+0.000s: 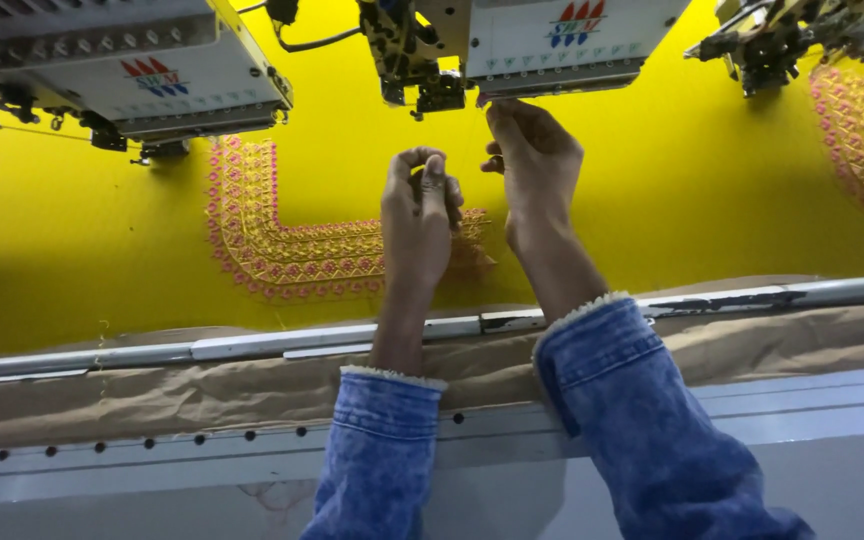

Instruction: The person threads an industrial embroidery machine by hand, pulling threads through individual needle guides and tensioners across multiple embroidery heads.

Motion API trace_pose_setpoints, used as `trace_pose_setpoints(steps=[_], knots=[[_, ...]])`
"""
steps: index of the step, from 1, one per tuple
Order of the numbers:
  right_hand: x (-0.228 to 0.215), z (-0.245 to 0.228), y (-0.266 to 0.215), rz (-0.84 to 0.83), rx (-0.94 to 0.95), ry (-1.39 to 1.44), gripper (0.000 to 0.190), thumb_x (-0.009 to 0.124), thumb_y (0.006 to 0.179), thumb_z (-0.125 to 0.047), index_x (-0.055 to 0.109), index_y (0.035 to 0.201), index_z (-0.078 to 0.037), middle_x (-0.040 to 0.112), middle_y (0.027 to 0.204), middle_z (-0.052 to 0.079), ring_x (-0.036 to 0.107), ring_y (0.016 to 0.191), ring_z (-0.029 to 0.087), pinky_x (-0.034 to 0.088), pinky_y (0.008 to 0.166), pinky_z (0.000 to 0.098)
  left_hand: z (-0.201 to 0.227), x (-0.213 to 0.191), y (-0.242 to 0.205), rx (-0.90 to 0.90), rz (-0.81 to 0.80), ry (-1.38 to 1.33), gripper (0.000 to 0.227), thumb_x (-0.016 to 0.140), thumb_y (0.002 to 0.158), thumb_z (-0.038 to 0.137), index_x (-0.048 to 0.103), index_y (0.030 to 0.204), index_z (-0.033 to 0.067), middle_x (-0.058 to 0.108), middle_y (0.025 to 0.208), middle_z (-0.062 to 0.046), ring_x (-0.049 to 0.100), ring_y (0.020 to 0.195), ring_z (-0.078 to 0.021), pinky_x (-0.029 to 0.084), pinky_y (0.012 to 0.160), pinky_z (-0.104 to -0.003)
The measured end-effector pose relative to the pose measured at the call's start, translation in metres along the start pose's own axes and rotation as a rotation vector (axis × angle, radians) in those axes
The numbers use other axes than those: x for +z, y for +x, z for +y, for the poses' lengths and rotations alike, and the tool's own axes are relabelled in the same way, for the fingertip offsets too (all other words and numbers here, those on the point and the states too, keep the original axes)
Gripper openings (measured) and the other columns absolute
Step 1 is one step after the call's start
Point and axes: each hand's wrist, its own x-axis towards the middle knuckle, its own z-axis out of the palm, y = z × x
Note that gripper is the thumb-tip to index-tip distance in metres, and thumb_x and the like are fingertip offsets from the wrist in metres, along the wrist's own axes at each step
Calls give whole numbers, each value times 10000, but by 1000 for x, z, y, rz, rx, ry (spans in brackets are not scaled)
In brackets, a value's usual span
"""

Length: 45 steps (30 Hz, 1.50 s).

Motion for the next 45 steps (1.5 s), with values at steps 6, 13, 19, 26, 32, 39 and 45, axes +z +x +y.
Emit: trace_pose_setpoints(steps=[6,13,19,26,32,39,45], knots=[[22,33,13,89,133,456,251,799,895,-137,733,1137,-137,684,1038,61,628,931,180,587,921,376,-15,1,4,26,49,-80,198,449,1115,217,553,1165,56,645,722,-61,622,649,-106,567,591,-259],[45,49,26,256,192,655,250,876,793,-86,755,1012,-108,659,865,41,693,798,186,626,789,306,-12,-1,5,64,83,-36,220,451,1117,196,564,1194,25,657,731,-71,637,686,-129,583,643,-293],[55,37,18,339,190,455,200,855,852,-171,783,1037,-151,704,842,8,676,702,116,629,734,273,-19,-2,8,102,132,-22,200,469,1113,189,569,1173,27,671,726,-71,647,706,-127,569,663,-307],[67,31,18,305,130,321,225,640,1006,-127,633,1230,-144,587,677,57,649,495,156,628,547,294,-17,-3,8,120,223,-47,189,497,1101,193,578,1175,40,684,723,-65,646,706,-120,535,660,-273],[50,2,13,134,240,-27,270,507,1060,-123,545,1327,-120,616,781,19,615,564,83,590,552,227,-21,-3,10,119,221,-75,213,478,1109,201,578,1182,28,696,768,-75,677,741,-139,577,708,-282],[1,-15,-2,-76,13,-445,103,527,1052,-112,613,1109,-104,594,653,41,598,389,128,532,377,258,-3,-4,-4,140,174,-95,242,442,1124,212,547,1189,4,679,789,-79,702,774,-156,605,767,-324],[-14,-20,-3,-154,-87,-567,132,513,1021,-40,608,1112,-46,609,740,66,594,463,113,503,433,247,-1,-11,-3,92,177,-69,260,422,1126,247,535,1217,31,666,792,-38,697,764,-134,619,778,-310]])
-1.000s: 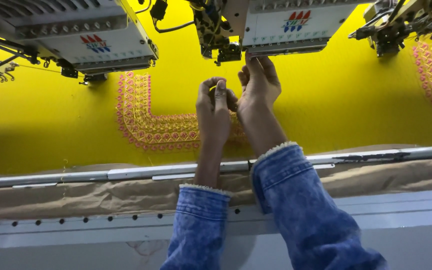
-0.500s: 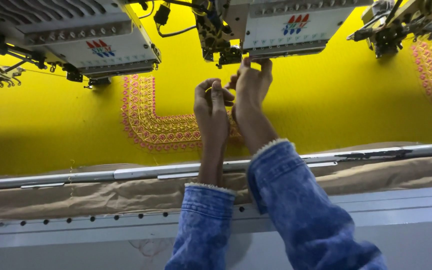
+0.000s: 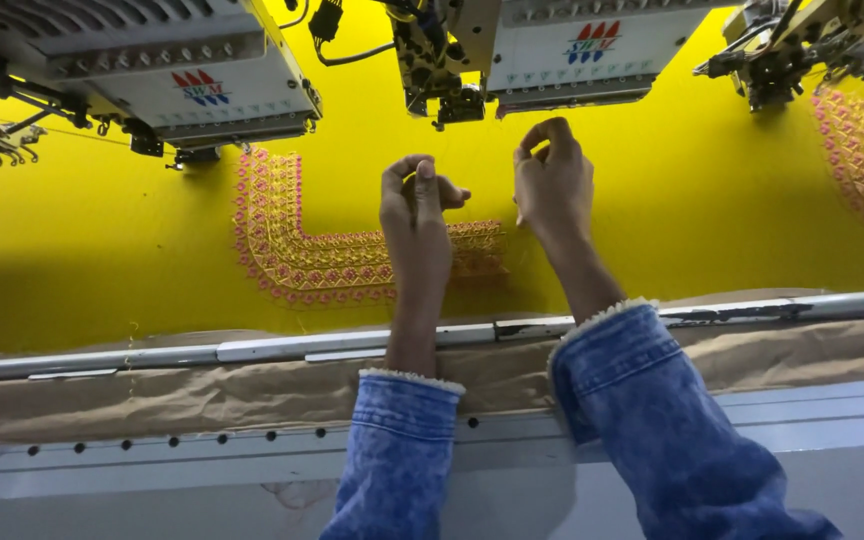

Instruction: The person threads an industrial embroidery machine by hand, pulling threads through individual needle guides and tensioners across multiple embroidery heads.

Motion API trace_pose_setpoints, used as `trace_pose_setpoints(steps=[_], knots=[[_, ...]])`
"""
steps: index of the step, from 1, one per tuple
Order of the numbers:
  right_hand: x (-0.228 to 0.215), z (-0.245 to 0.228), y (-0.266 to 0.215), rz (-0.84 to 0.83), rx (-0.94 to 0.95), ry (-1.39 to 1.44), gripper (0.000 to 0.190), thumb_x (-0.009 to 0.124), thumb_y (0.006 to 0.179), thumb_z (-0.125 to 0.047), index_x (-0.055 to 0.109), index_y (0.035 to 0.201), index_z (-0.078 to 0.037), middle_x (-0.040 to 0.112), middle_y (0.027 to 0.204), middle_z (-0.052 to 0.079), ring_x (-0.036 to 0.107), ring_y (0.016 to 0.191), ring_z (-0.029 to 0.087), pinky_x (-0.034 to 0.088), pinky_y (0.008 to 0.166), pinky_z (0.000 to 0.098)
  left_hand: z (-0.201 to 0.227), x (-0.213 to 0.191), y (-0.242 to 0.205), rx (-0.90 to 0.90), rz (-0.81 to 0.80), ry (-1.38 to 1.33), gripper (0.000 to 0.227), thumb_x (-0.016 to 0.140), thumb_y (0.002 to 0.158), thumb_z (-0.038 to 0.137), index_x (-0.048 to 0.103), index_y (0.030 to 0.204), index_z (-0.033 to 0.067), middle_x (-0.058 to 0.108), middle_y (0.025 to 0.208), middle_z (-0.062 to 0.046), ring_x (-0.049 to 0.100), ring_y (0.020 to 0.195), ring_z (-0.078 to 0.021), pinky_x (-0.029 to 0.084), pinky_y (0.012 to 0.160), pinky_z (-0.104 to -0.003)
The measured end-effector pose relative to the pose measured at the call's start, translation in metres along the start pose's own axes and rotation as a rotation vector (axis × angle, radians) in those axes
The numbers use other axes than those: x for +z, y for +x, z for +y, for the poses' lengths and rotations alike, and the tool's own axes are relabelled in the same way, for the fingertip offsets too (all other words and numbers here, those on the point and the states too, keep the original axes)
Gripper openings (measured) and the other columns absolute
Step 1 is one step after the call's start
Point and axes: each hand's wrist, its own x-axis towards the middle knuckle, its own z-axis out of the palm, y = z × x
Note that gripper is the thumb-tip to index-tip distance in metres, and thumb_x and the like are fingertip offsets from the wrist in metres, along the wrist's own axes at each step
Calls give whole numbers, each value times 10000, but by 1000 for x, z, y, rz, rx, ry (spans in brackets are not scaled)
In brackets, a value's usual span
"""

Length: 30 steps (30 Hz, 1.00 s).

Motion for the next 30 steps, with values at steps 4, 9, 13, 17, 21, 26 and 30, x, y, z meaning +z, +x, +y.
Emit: trace_pose_setpoints(steps=[4,9,13,17,21,26,30], knots=[[-3,-2,-3,-37,9,16,133,508,1012,-44,610,1098,-45,602,741,58,596,468,111,495,445,258,3,-2,-1,46,-16,54,214,430,1126,209,531,1202,36,644,781,-27,672,749,-112,608,772,-313],[11,13,7,-26,-2,254,143,550,1010,-80,630,1128,-87,606,735,76,616,433,142,513,462,272,2,2,-5,48,-50,114,181,413,1127,169,551,1162,57,576,734,-3,579,661,-83,530,672,-297],[18,0,6,32,66,427,220,562,982,11,623,1163,-99,667,988,117,684,794,154,611,602,237,22,6,-29,-214,-190,-124,228,421,1130,260,570,1165,90,547,674,15,492,518,-48,459,497,-199],[20,7,-4,118,-58,493,300,572,951,94,571,1209,-59,679,1209,171,682,1065,221,628,794,277,46,0,-52,-251,-410,-280,186,461,1106,192,580,1155,57,521,658,-10,477,491,-51,438,455,-180],[27,17,-5,91,-101,531,381,481,949,152,461,1225,-109,659,1301,140,628,1179,228,593,934,352,69,-16,-67,-387,-556,-425,163,491,1084,146,593,1139,32,463,615,-2,434,453,-38,396,392,-170],[25,19,-6,56,-138,431,404,439,956,147,432,1237,-142,616,1386,164,610,1269,304,587,993,373,95,-40,-81,-537,-1062,-565,102,572,1016,58,644,1023,-13,569,610,-41,517,510,-23,401,402,-144],[28,32,2,24,-243,356,438,449,886,160,396,1215,-124,592,1432,144,647,1208,282,627,943,380,100,-47,-68,-686,-1363,-518,116,543,1082,174,540,1086,58,442,787,24,434,624,-27,324,489,-169]])
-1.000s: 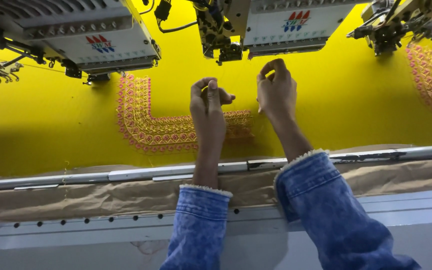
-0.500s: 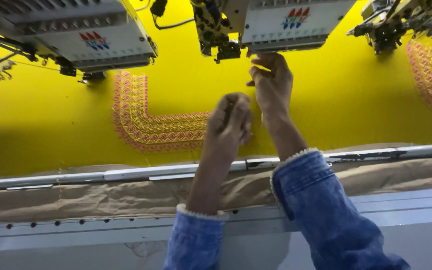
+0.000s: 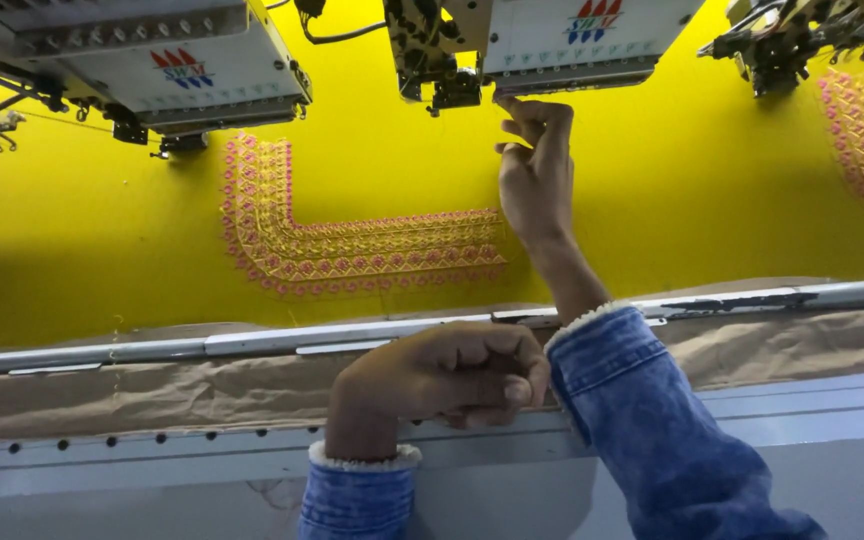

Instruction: The person threads an industrial embroidery machine by hand, pulling threads through individual needle guides and tensioners across multiple embroidery heads.

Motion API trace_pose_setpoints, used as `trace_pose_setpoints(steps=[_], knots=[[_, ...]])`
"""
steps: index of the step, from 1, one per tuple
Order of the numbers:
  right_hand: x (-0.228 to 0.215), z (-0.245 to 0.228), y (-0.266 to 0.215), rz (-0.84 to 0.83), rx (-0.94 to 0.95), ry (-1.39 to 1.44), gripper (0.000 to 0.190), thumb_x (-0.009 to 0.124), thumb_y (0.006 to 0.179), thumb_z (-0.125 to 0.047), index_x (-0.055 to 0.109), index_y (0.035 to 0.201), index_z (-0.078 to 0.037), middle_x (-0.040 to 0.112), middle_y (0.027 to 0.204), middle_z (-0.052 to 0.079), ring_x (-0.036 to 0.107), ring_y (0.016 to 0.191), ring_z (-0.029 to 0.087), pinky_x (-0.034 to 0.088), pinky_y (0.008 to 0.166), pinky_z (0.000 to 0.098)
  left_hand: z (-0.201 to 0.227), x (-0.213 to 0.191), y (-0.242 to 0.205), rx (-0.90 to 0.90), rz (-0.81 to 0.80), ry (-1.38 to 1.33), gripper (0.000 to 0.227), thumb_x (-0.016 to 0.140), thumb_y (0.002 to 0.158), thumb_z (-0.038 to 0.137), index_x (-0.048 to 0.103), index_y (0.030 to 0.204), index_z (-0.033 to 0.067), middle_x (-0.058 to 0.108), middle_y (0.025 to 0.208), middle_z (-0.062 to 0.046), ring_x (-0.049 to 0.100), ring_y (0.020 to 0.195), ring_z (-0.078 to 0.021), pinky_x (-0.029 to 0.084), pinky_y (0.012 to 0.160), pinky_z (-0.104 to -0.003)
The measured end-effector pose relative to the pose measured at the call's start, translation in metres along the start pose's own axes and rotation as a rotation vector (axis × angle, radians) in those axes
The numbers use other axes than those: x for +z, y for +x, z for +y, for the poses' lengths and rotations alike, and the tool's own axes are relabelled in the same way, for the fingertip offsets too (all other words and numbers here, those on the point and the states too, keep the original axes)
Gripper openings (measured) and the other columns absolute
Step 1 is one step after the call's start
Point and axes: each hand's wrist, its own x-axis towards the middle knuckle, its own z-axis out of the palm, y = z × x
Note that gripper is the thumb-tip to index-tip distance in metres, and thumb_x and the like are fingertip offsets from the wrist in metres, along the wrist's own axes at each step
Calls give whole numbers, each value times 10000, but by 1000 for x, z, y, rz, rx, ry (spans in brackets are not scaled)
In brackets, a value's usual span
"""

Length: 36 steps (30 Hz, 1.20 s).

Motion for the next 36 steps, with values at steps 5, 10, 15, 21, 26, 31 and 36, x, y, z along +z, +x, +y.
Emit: trace_pose_setpoints(steps=[5,10,15,21,26,31,36], knots=[[-1,1,-2,-23,-55,-50,434,428,894,152,383,1225,-125,587,1412,153,653,1179,295,620,934,403,0,1,-3,-16,17,32,119,542,1075,179,532,1061,62,430,749,25,417,596,-24,321,465,-173],[-6,-16,-3,-82,53,-203,267,473,1000,-51,416,1231,-172,653,1227,303,670,1139,496,519,921,646,-12,-1,3,137,302,165,120,576,1021,63,653,1039,-28,565,595,-41,477,453,-39,396,423,-155],[-9,-7,2,-125,108,-312,376,407,1029,-104,595,1331,-225,691,1216,215,721,991,325,566,868,525,0,-32,5,-216,1207,898,433,561,1014,432,627,1289,104,637,717,-153,673,685,-300,497,629,-440],[-8,-3,9,-116,125,-284,411,399,1054,-111,617,1389,-205,663,1295,191,685,963,242,556,886,437,36,-11,9,-720,999,1045,455,502,997,479,792,1069,136,755,987,-217,713,1010,-441,530,883,-506],[-12,-20,-2,-124,120,-260,416,425,1053,-138,572,1441,-165,627,1371,204,621,1235,426,481,1025,618,13,-34,-8,-240,1123,1043,363,509,1041,373,683,850,119,607,758,-132,622,754,-316,480,700,-433],[-12,-27,0,-150,111,-241,446,397,1041,-91,534,1460,-155,560,1467,240,528,1332,514,422,1071,708,21,-28,-1,326,1158,1060,419,474,1108,297,597,792,52,505,846,-118,539,883,-269,448,848,-423],[-13,-2,10,-189,117,-270,452,428,976,-104,450,1423,-170,554,1527,132,587,1341,403,512,1042,564,25,-25,21,727,1016,911,339,374,1112,273,520,867,88,589,1339,-207,514,1371,-298,382,1156,-439]])
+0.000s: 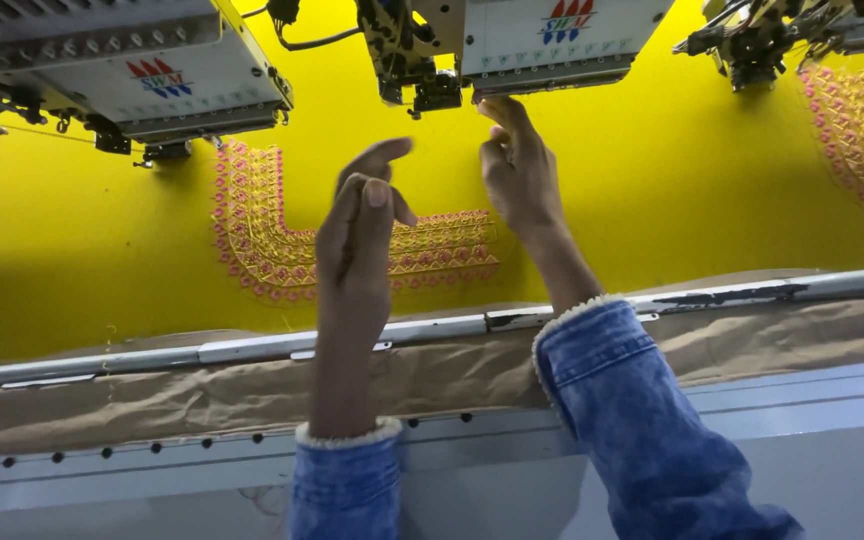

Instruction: The person threads an industrial embroidery machine by hand, pulling threads through individual needle guides and tensioners across multiple embroidery heads.

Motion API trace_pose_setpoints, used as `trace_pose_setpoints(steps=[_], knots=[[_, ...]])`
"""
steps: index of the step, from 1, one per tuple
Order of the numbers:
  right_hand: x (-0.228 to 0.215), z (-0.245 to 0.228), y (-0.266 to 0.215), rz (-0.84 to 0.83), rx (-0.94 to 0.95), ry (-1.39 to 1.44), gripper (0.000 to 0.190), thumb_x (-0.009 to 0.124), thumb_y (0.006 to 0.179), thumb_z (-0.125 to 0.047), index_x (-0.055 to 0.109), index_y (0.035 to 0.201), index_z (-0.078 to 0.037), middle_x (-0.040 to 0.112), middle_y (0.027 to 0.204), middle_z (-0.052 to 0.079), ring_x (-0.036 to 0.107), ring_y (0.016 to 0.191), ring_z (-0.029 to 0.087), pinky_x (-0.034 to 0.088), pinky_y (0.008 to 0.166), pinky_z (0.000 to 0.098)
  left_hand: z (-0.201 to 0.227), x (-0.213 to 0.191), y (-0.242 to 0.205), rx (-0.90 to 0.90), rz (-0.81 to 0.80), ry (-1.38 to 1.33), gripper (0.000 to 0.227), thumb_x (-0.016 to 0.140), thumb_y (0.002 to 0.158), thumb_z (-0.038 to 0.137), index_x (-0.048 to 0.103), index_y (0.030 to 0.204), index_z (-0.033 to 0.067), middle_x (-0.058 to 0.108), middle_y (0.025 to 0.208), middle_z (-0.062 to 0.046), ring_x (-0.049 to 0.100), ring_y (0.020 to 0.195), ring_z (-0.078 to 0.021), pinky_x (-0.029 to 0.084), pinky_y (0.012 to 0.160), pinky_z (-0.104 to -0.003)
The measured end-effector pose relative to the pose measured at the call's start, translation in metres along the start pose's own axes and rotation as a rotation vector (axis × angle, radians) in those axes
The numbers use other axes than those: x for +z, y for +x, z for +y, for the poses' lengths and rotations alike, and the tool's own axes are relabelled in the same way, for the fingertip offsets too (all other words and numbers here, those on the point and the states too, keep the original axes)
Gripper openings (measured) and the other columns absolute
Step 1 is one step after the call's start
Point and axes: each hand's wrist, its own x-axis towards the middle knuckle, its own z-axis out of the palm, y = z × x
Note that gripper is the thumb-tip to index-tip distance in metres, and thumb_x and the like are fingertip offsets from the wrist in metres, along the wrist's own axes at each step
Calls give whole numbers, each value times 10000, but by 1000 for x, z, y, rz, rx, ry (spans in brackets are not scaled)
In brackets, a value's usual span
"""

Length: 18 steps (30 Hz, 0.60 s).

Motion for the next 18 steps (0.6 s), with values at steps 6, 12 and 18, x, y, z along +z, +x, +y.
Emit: trace_pose_setpoints(steps=[6,12,18], knots=[[-2,-7,1,-15,43,13,469,454,943,-103,458,1405,-185,551,1529,129,551,1383,372,490,1044,555,-30,13,-7,-136,8,-498,313,432,1091,344,548,881,143,599,812,-30,666,895,-199,464,1168,-530],[-4,-8,0,-72,86,-31,535,507,919,-122,413,1436,-222,481,1582,113,469,1383,372,442,1028,614,-54,21,-15,-243,-158,-347,306,474,1091,275,548,843,113,488,665,22,486,575,-91,522,623,-241],[-7,-25,-7,-130,165,8,678,499,838,-162,392,1506,-213,414,1608,114,273,1439,328,328,1092,621,-37,28,-16,-365,-237,-300,393,520,1048,290,471,697,121,406,591,28,399,522,-86,403,562,-247]])
